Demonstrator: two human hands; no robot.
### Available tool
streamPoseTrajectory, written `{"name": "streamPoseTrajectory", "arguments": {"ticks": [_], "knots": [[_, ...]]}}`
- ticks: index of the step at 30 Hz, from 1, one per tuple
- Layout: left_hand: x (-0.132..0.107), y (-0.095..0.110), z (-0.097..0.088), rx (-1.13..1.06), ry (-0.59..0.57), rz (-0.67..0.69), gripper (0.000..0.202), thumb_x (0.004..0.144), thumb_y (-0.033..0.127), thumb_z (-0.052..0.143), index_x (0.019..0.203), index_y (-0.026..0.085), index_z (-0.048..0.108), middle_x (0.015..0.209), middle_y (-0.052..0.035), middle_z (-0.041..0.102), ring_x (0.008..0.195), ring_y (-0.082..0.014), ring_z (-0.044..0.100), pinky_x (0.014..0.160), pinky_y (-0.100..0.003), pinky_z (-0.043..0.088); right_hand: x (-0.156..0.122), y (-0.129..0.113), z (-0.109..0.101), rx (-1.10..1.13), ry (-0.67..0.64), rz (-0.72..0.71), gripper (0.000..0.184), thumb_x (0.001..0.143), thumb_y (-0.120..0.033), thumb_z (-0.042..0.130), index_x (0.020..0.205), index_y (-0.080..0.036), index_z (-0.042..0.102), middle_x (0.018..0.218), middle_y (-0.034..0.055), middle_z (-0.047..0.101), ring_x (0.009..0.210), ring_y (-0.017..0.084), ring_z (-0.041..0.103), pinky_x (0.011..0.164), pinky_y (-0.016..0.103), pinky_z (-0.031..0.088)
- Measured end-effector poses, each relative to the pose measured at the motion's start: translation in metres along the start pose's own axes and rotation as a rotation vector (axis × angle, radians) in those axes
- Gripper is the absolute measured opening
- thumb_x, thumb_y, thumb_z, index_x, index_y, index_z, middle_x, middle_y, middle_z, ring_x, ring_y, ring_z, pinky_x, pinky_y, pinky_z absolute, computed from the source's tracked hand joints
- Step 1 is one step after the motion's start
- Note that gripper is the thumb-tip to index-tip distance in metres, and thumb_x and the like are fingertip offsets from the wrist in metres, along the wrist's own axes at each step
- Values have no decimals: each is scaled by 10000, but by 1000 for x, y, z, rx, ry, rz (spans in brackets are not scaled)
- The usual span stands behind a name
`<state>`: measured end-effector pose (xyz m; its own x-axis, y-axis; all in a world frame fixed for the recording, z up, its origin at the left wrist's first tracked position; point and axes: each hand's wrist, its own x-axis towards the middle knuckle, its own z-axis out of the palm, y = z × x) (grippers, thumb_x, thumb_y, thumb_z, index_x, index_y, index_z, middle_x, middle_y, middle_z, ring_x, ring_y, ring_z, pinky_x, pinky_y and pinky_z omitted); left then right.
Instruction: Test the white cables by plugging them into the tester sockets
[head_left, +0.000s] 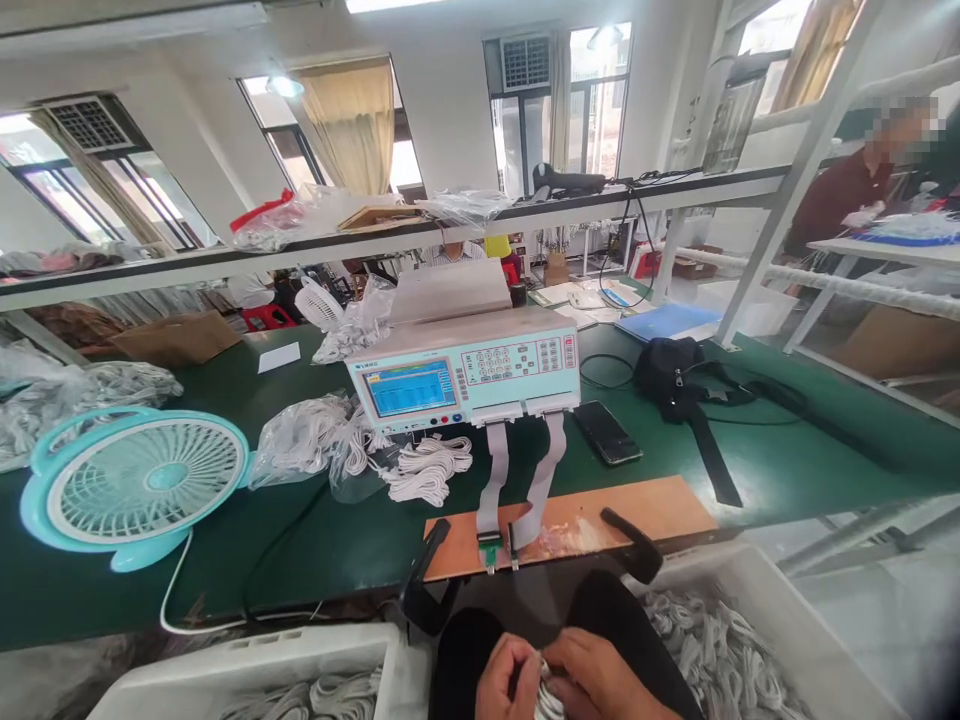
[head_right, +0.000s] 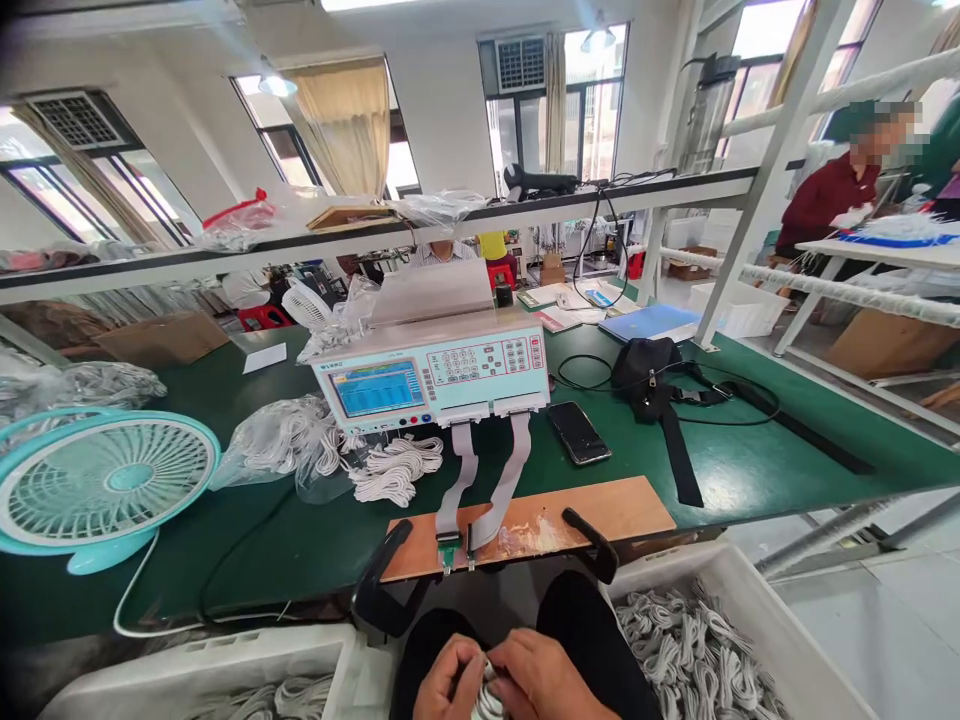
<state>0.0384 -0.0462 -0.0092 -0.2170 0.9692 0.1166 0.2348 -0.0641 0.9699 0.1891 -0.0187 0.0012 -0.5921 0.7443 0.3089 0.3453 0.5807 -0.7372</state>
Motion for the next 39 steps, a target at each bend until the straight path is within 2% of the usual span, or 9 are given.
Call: {"name": "streamPoseTrajectory", "arguments": {"ticks": [4, 10, 15, 19, 22, 25, 28, 32, 39], "knots": [[12, 18, -13, -128, -80, -238, 295, 756, 425, 563, 648, 157, 620, 622, 1, 556, 616, -133, 501, 587, -213, 421, 25, -15, -2, 194, 120, 253, 156, 821, -225, 461, 708, -177, 558, 649, -2, 537, 608, 125, 482, 579, 222, 371], [32, 26, -15, -447, 160, -506, 335, 563, 375, 753, 782, 136, 669, 639, -5, 610, 535, -117, 531, 463, -199, 424, 62, -7, 12, 571, 326, 507, 227, 774, -345, 514, 639, -163, 524, 569, -36, 461, 549, 110, 412, 529, 218, 348], [41, 24, -16, -619, 158, -619, 356, 515, 344, 786, 780, 137, 669, 655, -6, 625, 498, -103, 541, 439, -202, 441, 73, -1, 21, 724, 358, 595, 272, 721, -418, 581, 658, -154, 566, 557, -27, 495, 512, 110, 416, 499, 225, 352], [47, 18, -23, -560, 69, -595, 320, 577, 362, 749, 792, 136, 673, 637, -4, 614, 500, -96, 525, 440, -193, 436, 74, -3, 20, 777, 401, 604, 300, 690, -445, 626, 646, -151, 587, 555, -23, 512, 516, 108, 425, 501, 223, 358], [53, 18, -34, -377, -108, -482, 274, 678, 409, 660, 690, 135, 656, 520, 24, 546, 441, -83, 467, 413, -183, 391, 78, -9, 19, 886, 409, 694, 304, 643, -442, 668, 619, -149, 591, 512, -33, 502, 469, 94, 400, 469, 218, 338], [59, 20, -42, -257, -225, -368, 300, 734, 426, 587, 646, 143, 632, 543, 23, 538, 454, -89, 453, 441, -192, 392, 83, -14, 19, 993, 432, 776, 308, 612, -433, 696, 605, -143, 595, 489, -28, 523, 440, 88, 402, 447, 213, 324], [64, 20, -42, -248, -185, -323, 268, 754, 404, 556, 699, 154, 637, 611, 19, 553, 524, -104, 467, 502, -202, 402, 86, -18, 20, 1072, 460, 786, 318, 592, -434, 716, 626, -135, 613, 512, -12, 566, 451, 95, 442, 458, 212, 345], [64, 13, -34, -263, -78, -304, 293, 756, 394, 547, 599, 151, 589, 554, 26, 510, 538, -109, 443, 520, -204, 369, 85, -20, 20, 1120, 444, 781, 323, 587, -435, 728, 666, -136, 636, 526, -8, 588, 485, 110, 492, 501, 219, 386], [59, 13, -26, -353, -1, -265, 272, 759, 381, 561, 663, 135, 622, 604, -1, 554, 599, -126, 466, 580, -219, 392, 85, -18, 20, 1068, 453, 746, 290, 622, -412, 716, 653, -139, 625, 538, -17, 574, 477, 97, 464, 493, 215, 368]]}}
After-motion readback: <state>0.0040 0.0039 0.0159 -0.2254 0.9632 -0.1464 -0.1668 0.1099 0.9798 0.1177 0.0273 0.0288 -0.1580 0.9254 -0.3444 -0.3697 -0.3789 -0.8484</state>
